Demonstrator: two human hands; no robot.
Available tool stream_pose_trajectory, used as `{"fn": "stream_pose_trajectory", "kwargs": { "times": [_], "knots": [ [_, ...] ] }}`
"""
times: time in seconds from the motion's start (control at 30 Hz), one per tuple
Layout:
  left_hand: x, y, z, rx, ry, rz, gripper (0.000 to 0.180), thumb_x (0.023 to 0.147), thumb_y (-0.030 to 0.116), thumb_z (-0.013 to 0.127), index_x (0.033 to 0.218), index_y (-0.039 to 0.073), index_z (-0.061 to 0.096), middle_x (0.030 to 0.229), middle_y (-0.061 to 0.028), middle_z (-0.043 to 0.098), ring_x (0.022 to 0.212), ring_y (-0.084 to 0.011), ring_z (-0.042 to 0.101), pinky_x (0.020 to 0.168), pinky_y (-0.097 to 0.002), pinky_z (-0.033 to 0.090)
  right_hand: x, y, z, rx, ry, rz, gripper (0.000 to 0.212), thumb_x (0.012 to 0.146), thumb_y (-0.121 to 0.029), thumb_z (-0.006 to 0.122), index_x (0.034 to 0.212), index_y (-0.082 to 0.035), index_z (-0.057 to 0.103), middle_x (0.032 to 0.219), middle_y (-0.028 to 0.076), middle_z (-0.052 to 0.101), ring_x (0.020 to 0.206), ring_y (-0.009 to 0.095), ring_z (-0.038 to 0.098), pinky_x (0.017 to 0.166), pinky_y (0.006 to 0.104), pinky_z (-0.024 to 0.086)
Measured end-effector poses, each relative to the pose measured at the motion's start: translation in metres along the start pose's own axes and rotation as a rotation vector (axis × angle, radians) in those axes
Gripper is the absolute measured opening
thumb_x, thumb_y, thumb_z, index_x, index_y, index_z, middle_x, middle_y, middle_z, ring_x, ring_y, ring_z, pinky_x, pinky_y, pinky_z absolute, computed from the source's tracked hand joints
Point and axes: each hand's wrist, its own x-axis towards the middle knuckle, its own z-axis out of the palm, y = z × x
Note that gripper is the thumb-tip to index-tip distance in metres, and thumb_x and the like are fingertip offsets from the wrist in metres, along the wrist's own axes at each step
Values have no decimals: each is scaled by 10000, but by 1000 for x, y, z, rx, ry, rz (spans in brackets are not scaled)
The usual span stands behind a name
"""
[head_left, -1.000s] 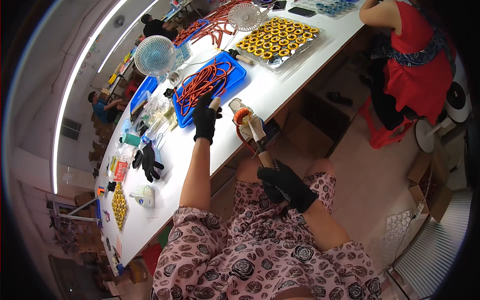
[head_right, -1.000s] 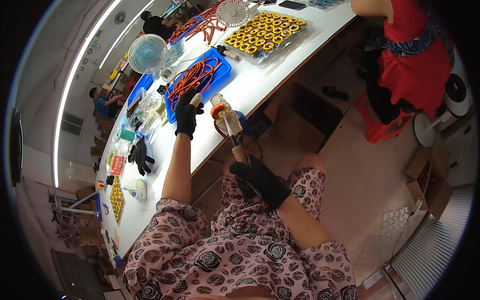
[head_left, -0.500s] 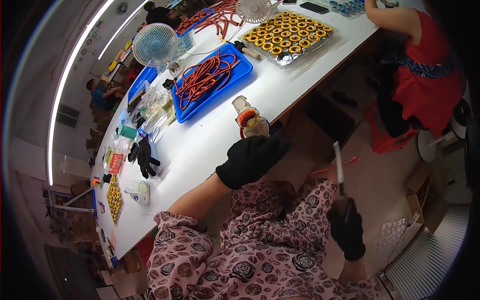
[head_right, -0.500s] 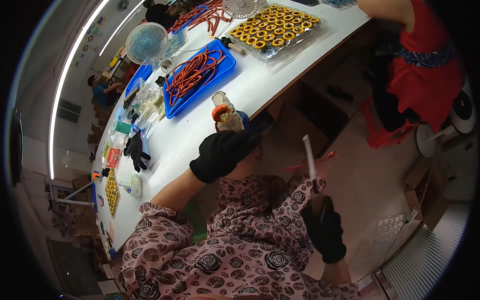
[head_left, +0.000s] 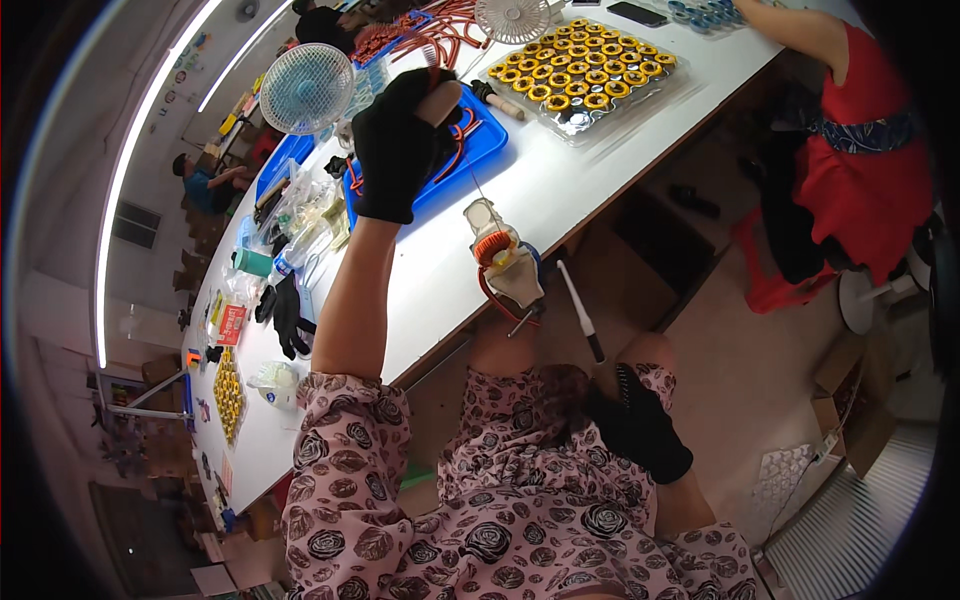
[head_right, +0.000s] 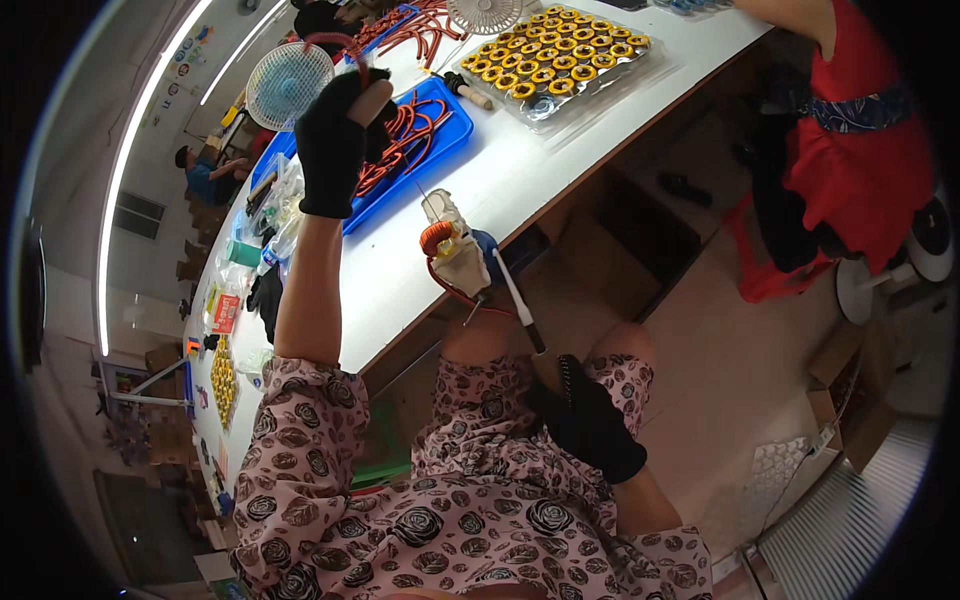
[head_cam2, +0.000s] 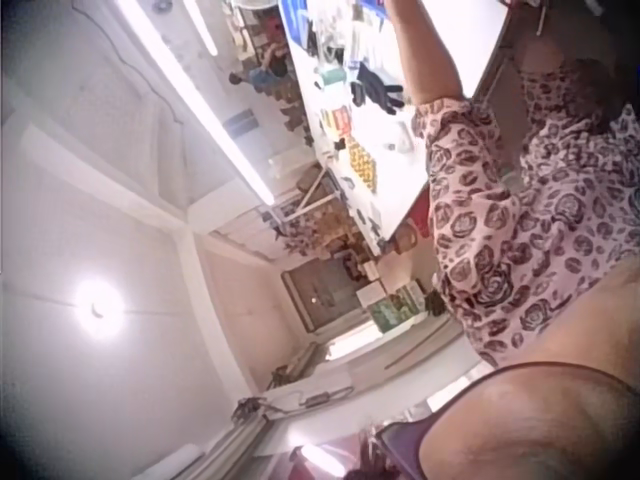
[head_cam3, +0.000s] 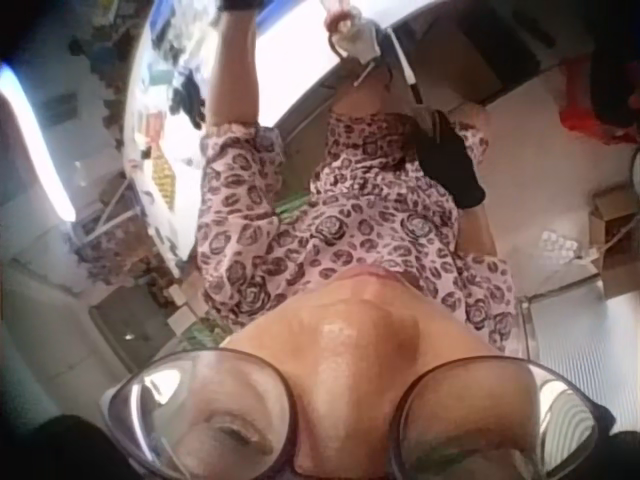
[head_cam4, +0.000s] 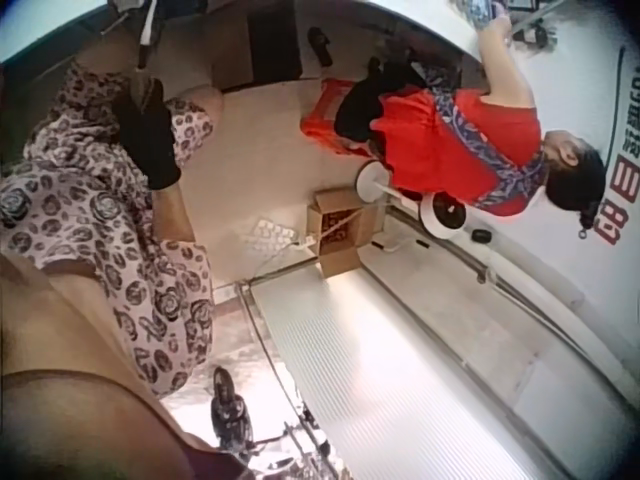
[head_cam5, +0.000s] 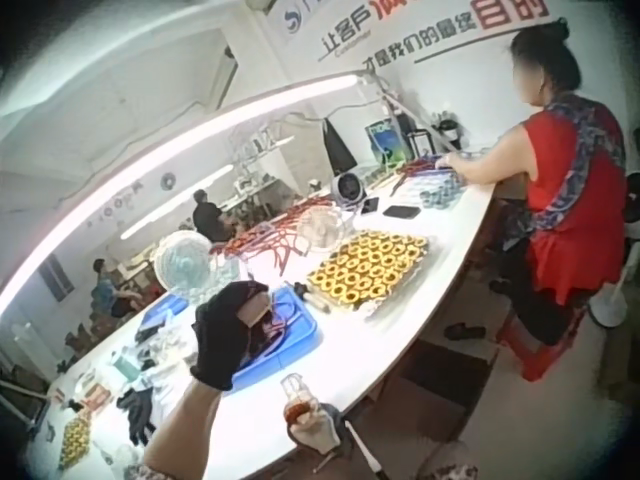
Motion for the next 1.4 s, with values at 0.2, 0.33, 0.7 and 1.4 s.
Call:
{"fn": "stream_pose_trajectory", "kwargs": {
  "times": [0.2,0.33,0.7,1.4],
  "knots": [
    [-29,27,-2,-34,77,39,234,796,156,667,1007,56,649,691,-44,635,463,-75,542,420,-201,402,21,-8,-12,741,-179,795,342,844,-221,574,1099,-16,476,920,203,588,840,331,598,665,399,470],
    [-44,61,-4,473,118,618,237,787,203,658,1010,124,646,762,-85,651,613,-200,625,559,-282,475,14,-4,-5,646,-158,704,328,835,-188,587,1083,-3,479,876,187,579,792,321,598,637,388,461],
    [-75,67,-20,451,57,340,313,718,119,679,1027,156,651,843,-53,668,663,-182,641,581,-282,480,-6,-1,-12,505,-64,408,251,829,-95,576,1063,-22,520,857,153,547,733,302,572,608,374,453],
    [-74,-122,18,-546,-111,-804,145,731,145,658,698,23,586,559,-45,521,378,-97,402,347,-237,280,99,-28,13,1588,-236,810,184,849,-212,590,918,-83,479,617,-9,483,419,70,425,365,217,338]
  ]
}}
